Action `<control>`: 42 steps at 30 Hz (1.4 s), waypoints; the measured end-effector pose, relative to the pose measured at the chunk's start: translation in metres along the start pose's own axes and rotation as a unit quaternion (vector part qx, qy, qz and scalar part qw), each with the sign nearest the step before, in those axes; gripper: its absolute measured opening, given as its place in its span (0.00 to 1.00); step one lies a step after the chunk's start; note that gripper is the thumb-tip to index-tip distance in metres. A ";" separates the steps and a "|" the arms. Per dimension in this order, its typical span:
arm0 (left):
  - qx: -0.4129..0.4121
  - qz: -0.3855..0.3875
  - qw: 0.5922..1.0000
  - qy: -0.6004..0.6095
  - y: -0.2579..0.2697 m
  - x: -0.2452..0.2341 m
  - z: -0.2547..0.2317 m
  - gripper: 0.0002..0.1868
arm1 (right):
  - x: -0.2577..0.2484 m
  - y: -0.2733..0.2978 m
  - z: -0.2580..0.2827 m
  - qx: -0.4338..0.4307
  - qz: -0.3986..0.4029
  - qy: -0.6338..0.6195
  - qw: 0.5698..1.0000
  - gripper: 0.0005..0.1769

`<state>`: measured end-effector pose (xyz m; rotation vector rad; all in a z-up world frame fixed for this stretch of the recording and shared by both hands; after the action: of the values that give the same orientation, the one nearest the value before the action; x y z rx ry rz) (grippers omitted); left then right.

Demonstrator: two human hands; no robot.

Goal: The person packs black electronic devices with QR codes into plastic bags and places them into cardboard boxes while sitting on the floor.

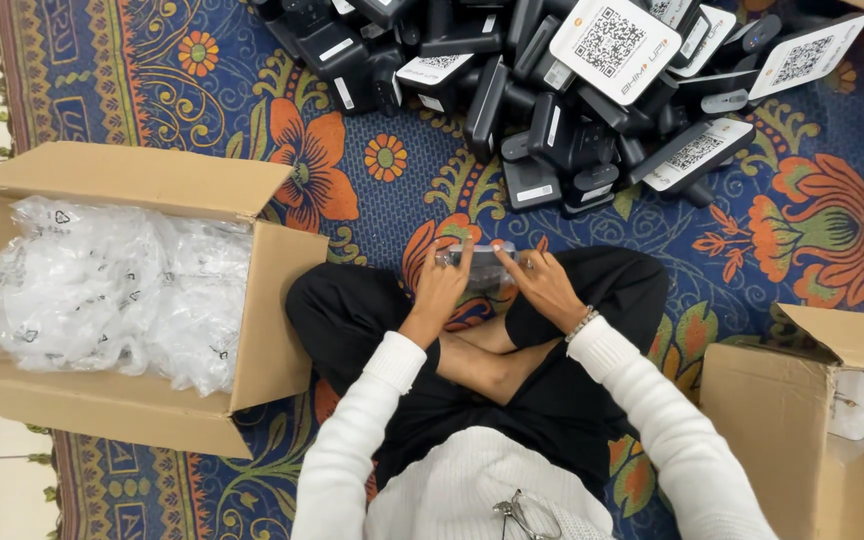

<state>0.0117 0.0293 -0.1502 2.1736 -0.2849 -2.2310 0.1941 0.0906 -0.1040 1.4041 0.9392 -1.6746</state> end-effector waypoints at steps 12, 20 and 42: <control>-0.180 0.030 0.648 0.740 0.030 0.160 -0.024 0.21 | 0.022 0.032 0.061 0.376 -0.072 -0.296 0.875 0.21; -0.238 -0.037 0.445 0.862 0.060 0.152 -0.059 0.47 | 0.073 0.050 0.057 0.463 -0.100 -0.473 0.743 0.18; 0.363 0.299 0.648 0.599 -0.006 -0.125 -0.345 0.43 | -0.159 0.392 0.014 0.517 -0.588 -0.358 0.508 0.32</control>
<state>0.3594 0.0111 -0.0338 2.6465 -1.6188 -0.0342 0.5558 -0.0865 0.0268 0.0856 0.1538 -3.8465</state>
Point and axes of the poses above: each hand's wrist, its own y-axis away from the middle knuckle, its own x-axis out of the palm, z = x × y, the point moved 4 cm from there along -y, towards the middle knuckle, and after that the axes turned 14 degrees about z, right-handed, at the moved point
